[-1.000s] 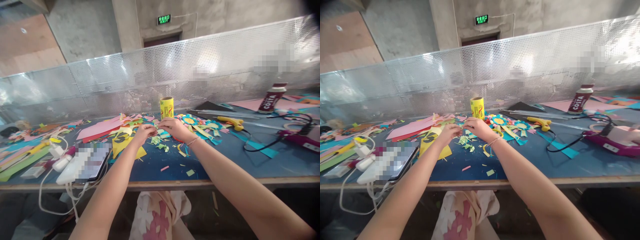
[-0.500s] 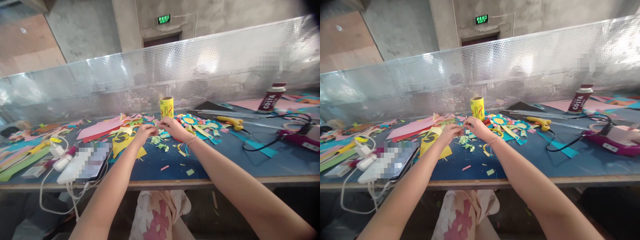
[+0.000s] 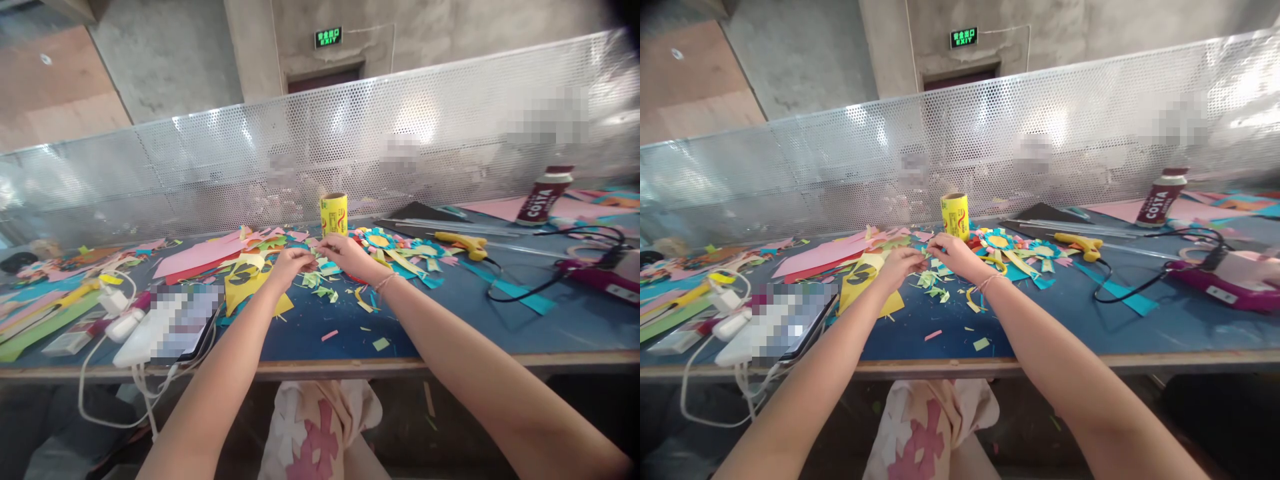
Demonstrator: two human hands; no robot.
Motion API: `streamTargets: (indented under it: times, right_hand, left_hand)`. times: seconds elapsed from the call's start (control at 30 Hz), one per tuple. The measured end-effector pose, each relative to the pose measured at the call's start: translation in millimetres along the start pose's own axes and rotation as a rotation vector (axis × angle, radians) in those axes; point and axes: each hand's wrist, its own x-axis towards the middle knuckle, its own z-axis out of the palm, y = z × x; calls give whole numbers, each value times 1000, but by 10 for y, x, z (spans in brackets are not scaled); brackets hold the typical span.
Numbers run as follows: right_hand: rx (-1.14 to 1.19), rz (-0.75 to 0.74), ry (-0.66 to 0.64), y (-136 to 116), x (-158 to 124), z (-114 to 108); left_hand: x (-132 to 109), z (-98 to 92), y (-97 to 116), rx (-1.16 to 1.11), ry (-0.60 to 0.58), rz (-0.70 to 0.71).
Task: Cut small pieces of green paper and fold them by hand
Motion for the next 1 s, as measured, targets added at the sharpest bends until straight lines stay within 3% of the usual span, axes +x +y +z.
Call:
streamTargets:
  times: [0.13, 0.3, 0.4, 0.73, 0.87, 1.0]
  right_hand:
    - [-32, 14, 76, -4, 10, 64]
    - [64, 254, 153, -72, 28, 149]
    - [133, 322, 172, -103, 21, 179]
    - [-15, 207, 214, -68, -22, 193]
    - [90, 182, 225, -61, -30, 193]
    - [280, 129, 133, -10, -36, 183]
  left_hand:
    - [-9, 22, -1, -30, -13, 34]
    - [-5, 39, -22, -43, -15, 83]
    - [11, 31, -46, -9, -24, 102]
    - [35, 25, -90, 13, -28, 118]
    - [19, 38, -66, -12, -3, 100]
    - [5, 37, -33, -61, -16, 94]
